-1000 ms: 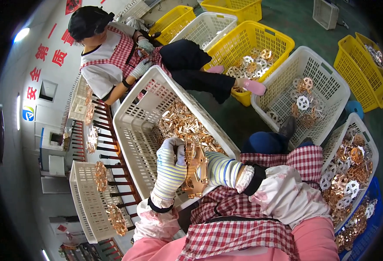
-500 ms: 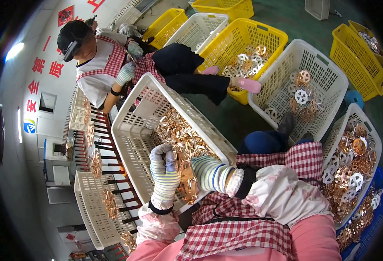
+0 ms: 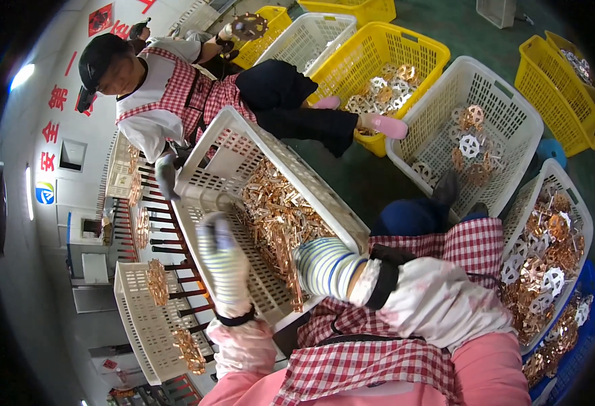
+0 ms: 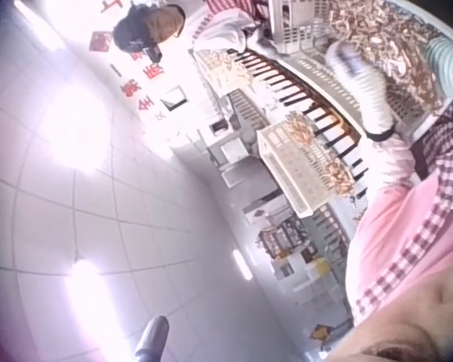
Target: Sorting and inspecting metallic star-shaped components from plastic baskets at a workbench.
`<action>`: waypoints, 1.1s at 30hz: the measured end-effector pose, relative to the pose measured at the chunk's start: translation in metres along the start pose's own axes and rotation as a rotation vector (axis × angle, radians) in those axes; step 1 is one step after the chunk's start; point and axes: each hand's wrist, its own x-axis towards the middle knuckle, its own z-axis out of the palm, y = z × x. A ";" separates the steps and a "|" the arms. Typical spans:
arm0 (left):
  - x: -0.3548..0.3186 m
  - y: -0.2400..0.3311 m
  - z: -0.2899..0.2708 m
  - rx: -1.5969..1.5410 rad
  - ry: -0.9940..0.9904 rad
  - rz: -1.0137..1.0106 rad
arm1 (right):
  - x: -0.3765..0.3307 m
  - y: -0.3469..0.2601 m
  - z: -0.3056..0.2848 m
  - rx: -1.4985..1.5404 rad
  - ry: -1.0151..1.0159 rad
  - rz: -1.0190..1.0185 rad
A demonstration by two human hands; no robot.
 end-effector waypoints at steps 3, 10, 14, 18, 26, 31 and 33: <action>0.016 -0.010 -0.022 -0.019 -0.068 -0.081 | -0.002 0.011 -0.006 0.039 -0.007 -0.204; -0.019 0.029 0.014 -0.331 -0.692 -0.273 | 0.004 0.014 0.000 -0.039 -0.193 -0.182; -0.024 0.036 0.013 -0.359 -0.662 -0.370 | 0.007 0.010 -0.007 -0.061 -0.279 -0.130; -0.015 0.033 0.016 0.034 -0.411 0.432 | 0.001 0.033 0.026 0.469 -0.012 -0.148; 0.004 0.016 -0.013 -0.146 -0.216 -0.173 | 0.005 0.027 0.010 0.247 0.025 -0.214; -0.027 0.044 0.010 -0.260 -0.665 -0.053 | 0.013 0.014 -0.007 -0.027 -0.359 -0.159; -0.021 0.048 0.017 -0.150 -0.604 0.231 | 0.009 0.024 0.011 0.080 -0.200 -0.131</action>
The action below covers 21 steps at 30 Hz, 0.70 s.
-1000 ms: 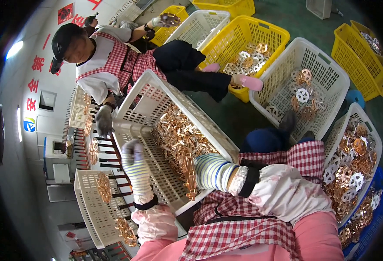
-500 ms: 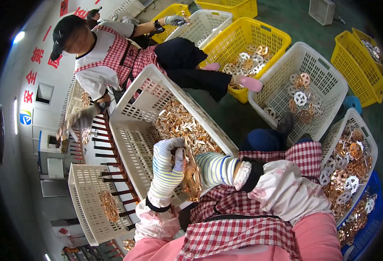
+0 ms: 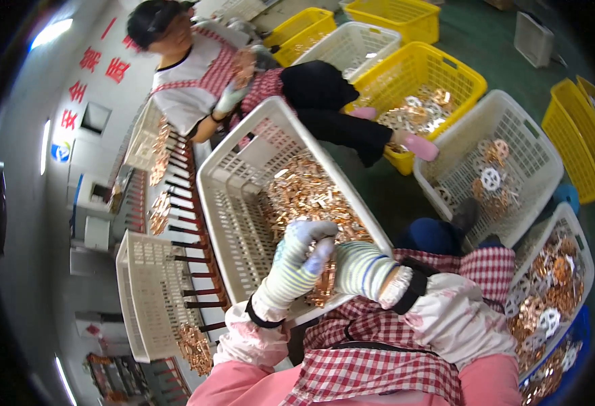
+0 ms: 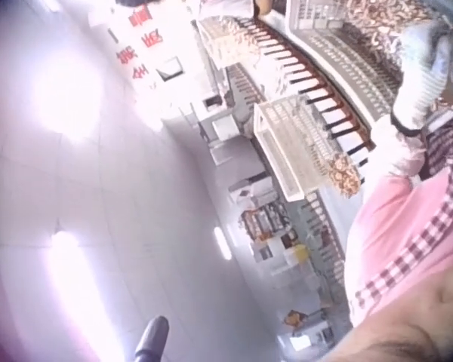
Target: Sorting and inspecting metallic star-shaped components from plastic baskets at a workbench.
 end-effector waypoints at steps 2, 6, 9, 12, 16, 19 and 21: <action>0.001 -0.002 0.000 0.075 0.020 0.089 | -0.003 -0.001 0.001 0.084 0.000 0.176; -0.001 -0.001 -0.015 0.323 0.016 0.240 | 0.002 -0.005 -0.003 0.340 0.024 -0.148; -0.006 -0.002 -0.022 0.484 0.039 0.321 | 0.002 -0.011 -0.005 0.272 0.062 -0.102; -0.003 -0.011 -0.012 0.187 0.359 0.214 | -0.002 -0.027 -0.007 -0.318 0.246 0.011; -0.009 -0.020 0.000 -0.100 0.441 -0.028 | 0.007 -0.045 -0.027 -0.298 0.275 0.163; -0.010 -0.019 0.004 -0.505 0.478 -0.303 | 0.006 -0.051 -0.039 -0.445 0.341 0.147; -0.006 -0.005 0.001 -0.498 0.472 -0.331 | 0.004 -0.057 -0.050 -0.499 0.314 0.178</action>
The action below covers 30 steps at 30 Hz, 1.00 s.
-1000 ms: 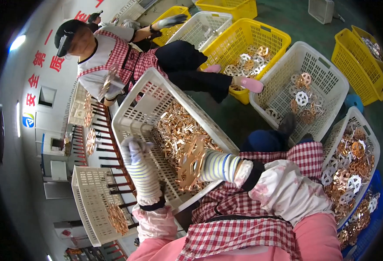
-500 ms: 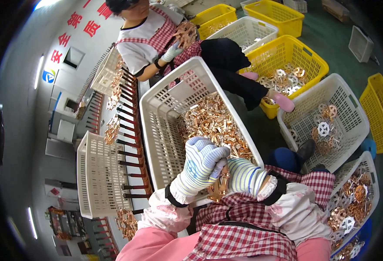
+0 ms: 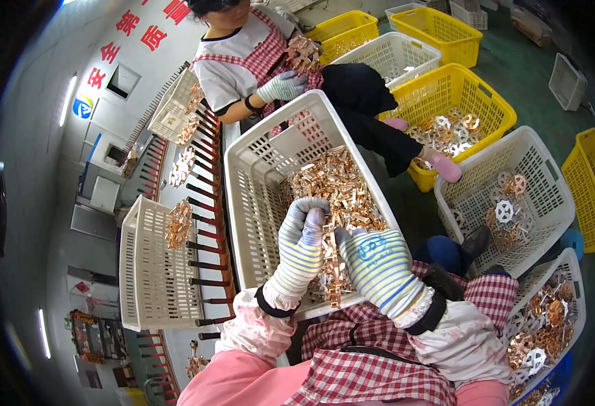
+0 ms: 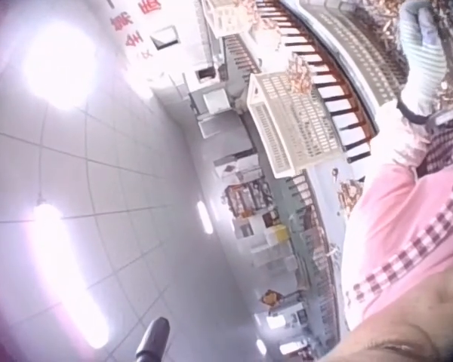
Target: Sorting and inspecting metallic star-shaped components from plastic baskets at a workbench.
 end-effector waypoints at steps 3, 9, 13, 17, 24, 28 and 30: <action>0.019 -0.011 -0.023 0.587 0.125 0.581 | -0.010 0.007 0.013 0.196 0.072 -0.059; 0.026 -0.036 -0.060 0.616 0.088 0.308 | -0.030 0.089 -0.007 0.460 0.038 0.208; 0.031 -0.029 -0.034 0.547 -0.112 0.271 | -0.021 0.126 -0.033 0.615 0.036 0.417; 0.021 -0.044 -0.035 0.539 -0.191 0.170 | -0.040 0.096 -0.048 0.531 0.080 0.330; 0.026 -0.052 -0.012 0.333 -0.325 -0.200 | -0.005 -0.004 -0.168 0.233 -0.146 -0.252; 0.020 -0.060 -0.039 0.290 -0.217 -0.198 | -0.003 -0.011 -0.165 0.292 -0.172 -0.224; 0.022 -0.054 -0.031 0.260 -0.211 -0.319 | -0.006 -0.012 -0.173 0.279 -0.168 -0.194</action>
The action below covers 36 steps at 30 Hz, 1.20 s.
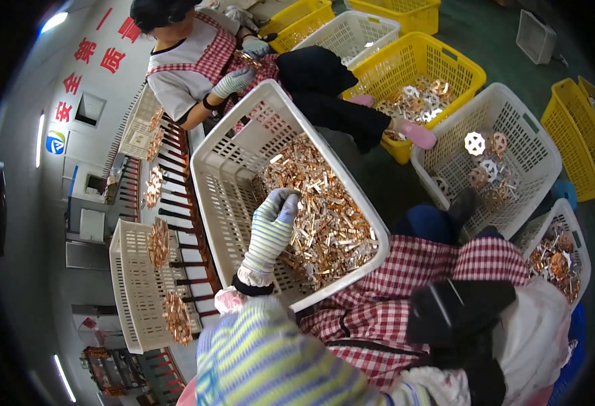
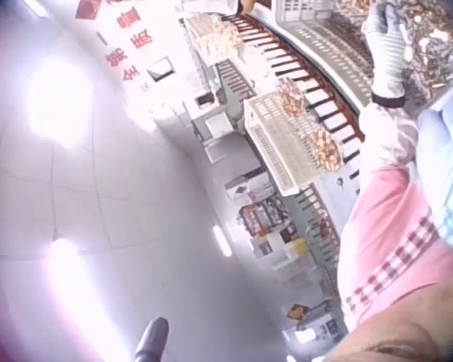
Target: Sorting and inspecting metallic star-shaped components from plastic baskets at a workbench.
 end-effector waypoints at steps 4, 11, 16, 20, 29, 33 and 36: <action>0.014 0.012 -0.032 -0.133 0.384 0.202 | 0.011 -0.008 -0.004 -0.007 -0.001 -0.016; 0.020 -0.012 -0.146 -1.112 0.794 0.051 | 0.025 -0.022 -0.012 -0.008 0.026 -0.030; 0.017 -0.026 -0.216 -1.504 1.125 -0.043 | 0.015 -0.027 -0.020 0.000 0.021 0.022; 0.016 -0.028 -0.224 -1.596 1.102 0.058 | 0.000 -0.024 -0.027 -0.010 0.040 0.128; -0.041 0.031 -0.166 0.853 1.040 -0.368 | -0.043 -0.024 -0.037 -0.028 0.017 0.372; -0.051 0.074 -0.135 1.078 1.005 -0.247 | -0.038 -0.038 -0.036 0.006 -0.014 0.380; -0.052 0.085 -0.118 1.233 1.011 -0.160 | -0.033 -0.040 -0.032 0.013 -0.030 0.344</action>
